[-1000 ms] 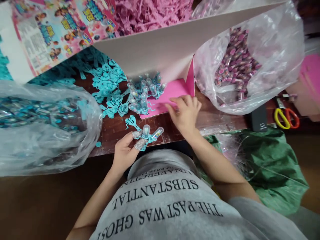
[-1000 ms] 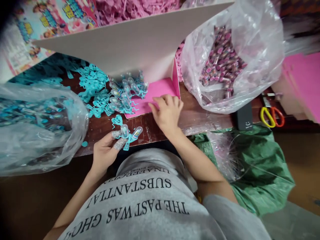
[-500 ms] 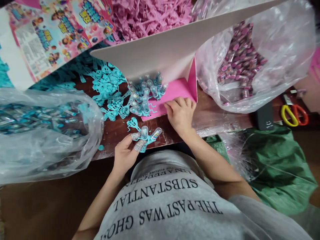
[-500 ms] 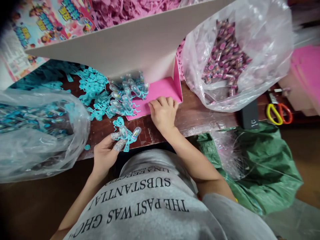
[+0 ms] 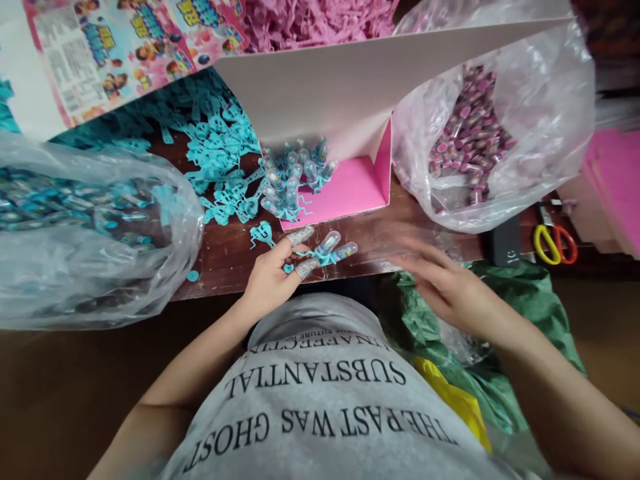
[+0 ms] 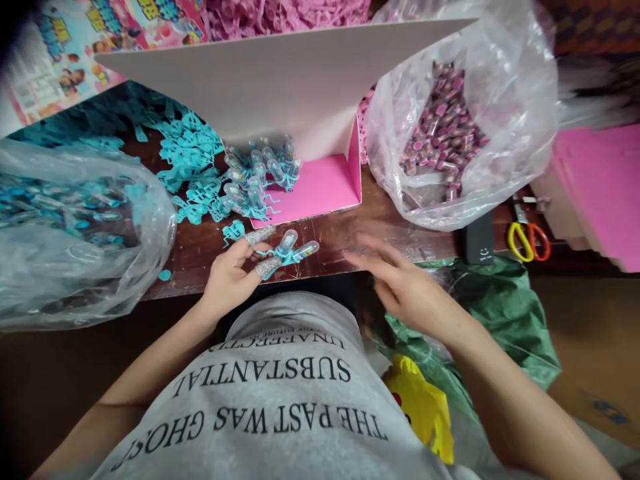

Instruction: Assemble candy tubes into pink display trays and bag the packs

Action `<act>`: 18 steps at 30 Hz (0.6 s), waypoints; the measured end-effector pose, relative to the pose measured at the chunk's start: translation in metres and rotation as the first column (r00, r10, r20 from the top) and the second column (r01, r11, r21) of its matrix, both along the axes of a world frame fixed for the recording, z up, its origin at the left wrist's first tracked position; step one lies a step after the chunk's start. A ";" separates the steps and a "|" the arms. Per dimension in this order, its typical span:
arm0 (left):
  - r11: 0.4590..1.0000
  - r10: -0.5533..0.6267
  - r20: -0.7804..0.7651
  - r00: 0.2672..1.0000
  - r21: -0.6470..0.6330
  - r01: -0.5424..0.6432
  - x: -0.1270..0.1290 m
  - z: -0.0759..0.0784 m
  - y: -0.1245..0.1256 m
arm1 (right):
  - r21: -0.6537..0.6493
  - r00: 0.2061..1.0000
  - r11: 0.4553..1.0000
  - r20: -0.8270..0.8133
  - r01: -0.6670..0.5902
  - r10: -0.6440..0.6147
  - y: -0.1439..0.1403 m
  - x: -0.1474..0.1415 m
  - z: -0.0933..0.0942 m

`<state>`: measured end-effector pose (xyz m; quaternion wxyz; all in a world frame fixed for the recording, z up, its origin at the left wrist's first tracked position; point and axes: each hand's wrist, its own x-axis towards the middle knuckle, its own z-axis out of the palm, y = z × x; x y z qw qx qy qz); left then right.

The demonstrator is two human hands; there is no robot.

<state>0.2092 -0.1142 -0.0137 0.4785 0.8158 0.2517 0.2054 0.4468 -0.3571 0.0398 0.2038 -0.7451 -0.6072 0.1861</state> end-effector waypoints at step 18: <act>0.935 0.353 0.194 0.915 -0.097 -0.341 0.056 -0.043 0.050 | 0.003 0.953 0.969 0.182 -0.247 0.242 0.192 0.071 0.002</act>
